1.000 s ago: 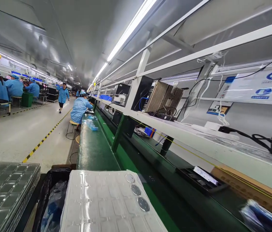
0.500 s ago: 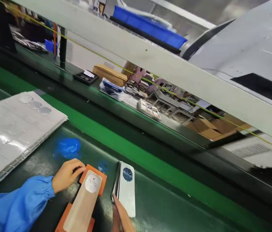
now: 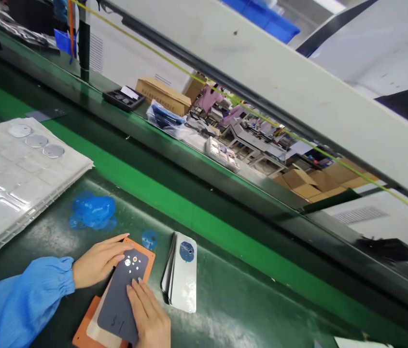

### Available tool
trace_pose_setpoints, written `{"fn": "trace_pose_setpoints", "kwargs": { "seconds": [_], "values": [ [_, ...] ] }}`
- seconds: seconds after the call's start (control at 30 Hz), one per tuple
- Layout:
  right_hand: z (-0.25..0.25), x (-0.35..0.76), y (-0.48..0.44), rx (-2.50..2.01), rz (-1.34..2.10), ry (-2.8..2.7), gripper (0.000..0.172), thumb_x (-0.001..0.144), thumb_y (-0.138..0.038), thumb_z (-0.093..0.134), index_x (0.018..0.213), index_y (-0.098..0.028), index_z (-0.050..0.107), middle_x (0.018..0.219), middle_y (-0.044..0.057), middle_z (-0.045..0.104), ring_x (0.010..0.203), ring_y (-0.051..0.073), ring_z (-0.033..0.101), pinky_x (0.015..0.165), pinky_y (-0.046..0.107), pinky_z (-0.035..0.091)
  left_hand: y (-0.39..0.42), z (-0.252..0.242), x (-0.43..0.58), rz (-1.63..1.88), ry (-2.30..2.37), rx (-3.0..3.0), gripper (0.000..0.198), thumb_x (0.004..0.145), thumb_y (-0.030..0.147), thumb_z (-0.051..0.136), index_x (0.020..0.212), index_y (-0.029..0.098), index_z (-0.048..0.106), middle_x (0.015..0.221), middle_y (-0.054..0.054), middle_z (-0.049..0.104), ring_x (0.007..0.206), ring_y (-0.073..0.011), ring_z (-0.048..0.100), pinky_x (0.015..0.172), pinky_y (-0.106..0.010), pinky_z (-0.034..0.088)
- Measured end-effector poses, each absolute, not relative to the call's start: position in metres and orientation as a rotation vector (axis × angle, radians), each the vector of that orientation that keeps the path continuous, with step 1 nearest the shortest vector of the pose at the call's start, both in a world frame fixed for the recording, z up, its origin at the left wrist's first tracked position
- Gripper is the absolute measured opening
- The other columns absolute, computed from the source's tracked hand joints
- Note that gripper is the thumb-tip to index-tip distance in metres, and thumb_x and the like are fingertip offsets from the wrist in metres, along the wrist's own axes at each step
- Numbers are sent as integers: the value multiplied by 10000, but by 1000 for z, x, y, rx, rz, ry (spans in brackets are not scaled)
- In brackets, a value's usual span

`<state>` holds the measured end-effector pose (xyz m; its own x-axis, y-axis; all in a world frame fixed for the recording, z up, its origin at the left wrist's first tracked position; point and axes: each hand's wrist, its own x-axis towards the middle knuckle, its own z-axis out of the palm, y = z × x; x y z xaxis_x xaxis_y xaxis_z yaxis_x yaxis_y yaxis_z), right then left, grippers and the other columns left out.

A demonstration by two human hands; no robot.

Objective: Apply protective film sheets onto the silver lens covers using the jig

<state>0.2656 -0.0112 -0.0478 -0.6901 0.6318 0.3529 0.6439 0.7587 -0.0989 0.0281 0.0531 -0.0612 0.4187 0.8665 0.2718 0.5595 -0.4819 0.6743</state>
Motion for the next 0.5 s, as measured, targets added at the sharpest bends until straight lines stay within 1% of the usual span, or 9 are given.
{"fn": "trace_pose_setpoints", "kwargs": {
  "seconds": [0.1, 0.2, 0.3, 0.37, 0.43, 0.5],
  "values": [
    [-51, 262, -9, -980, -49, -2612, 513, 820, 8, 363, 1272, -110, 575, 1283, 80, 621, 1231, 185, 553, 984, 341, 528, 53, -54, 30, 711, 1162, 2365, 349, 982, 210, 424, 1311, 193, 540, 1367, -51, 576, 1411, -269, 329, 1121, -458, 382],
    [-52, 257, -9, -969, -113, -2633, 497, 806, 1, 361, 1222, -113, 609, 1240, 80, 646, 1178, 201, 596, 939, 377, 558, 50, -44, 32, 541, 1092, 2541, 329, 962, 357, 519, 1261, 237, 588, 1407, -54, 537, 1417, -350, 289, 1119, -574, 313],
    [-54, 253, -17, -1006, -200, -2677, 513, 771, -7, 372, 1206, -105, 625, 1270, 105, 620, 1183, 242, 587, 912, 408, 573, 44, -37, 32, 415, 1064, 2655, 398, 907, 482, 576, 1235, 260, 615, 1467, -101, 458, 1404, -390, 298, 1103, -586, 302],
    [-60, 252, -28, -1023, -248, -2710, 470, 798, -85, 423, 1225, -84, 617, 1307, 131, 588, 1195, 290, 571, 895, 418, 582, 39, -36, 32, 397, 1073, 2699, 434, 897, 532, 560, 1232, 263, 620, 1470, -125, 448, 1394, -389, 321, 1104, -575, 292],
    [-69, 252, -39, -996, -314, -2703, 434, 849, -226, 484, 1228, -61, 616, 1279, 161, 606, 1152, 322, 600, 857, 403, 599, 32, -35, 33, 404, 1093, 2732, 481, 896, 570, 527, 1224, 234, 631, 1437, -160, 480, 1366, -392, 372, 1096, -572, 294],
    [-77, 251, -47, -996, -336, -2633, 452, 871, -344, 535, 1243, -101, 619, 1211, 154, 656, 1100, 320, 637, 818, 383, 612, 25, -37, 39, 407, 1127, 2762, 549, 891, 604, 502, 1205, 176, 646, 1388, -199, 523, 1324, -402, 431, 1083, -573, 311]
  ]
}}
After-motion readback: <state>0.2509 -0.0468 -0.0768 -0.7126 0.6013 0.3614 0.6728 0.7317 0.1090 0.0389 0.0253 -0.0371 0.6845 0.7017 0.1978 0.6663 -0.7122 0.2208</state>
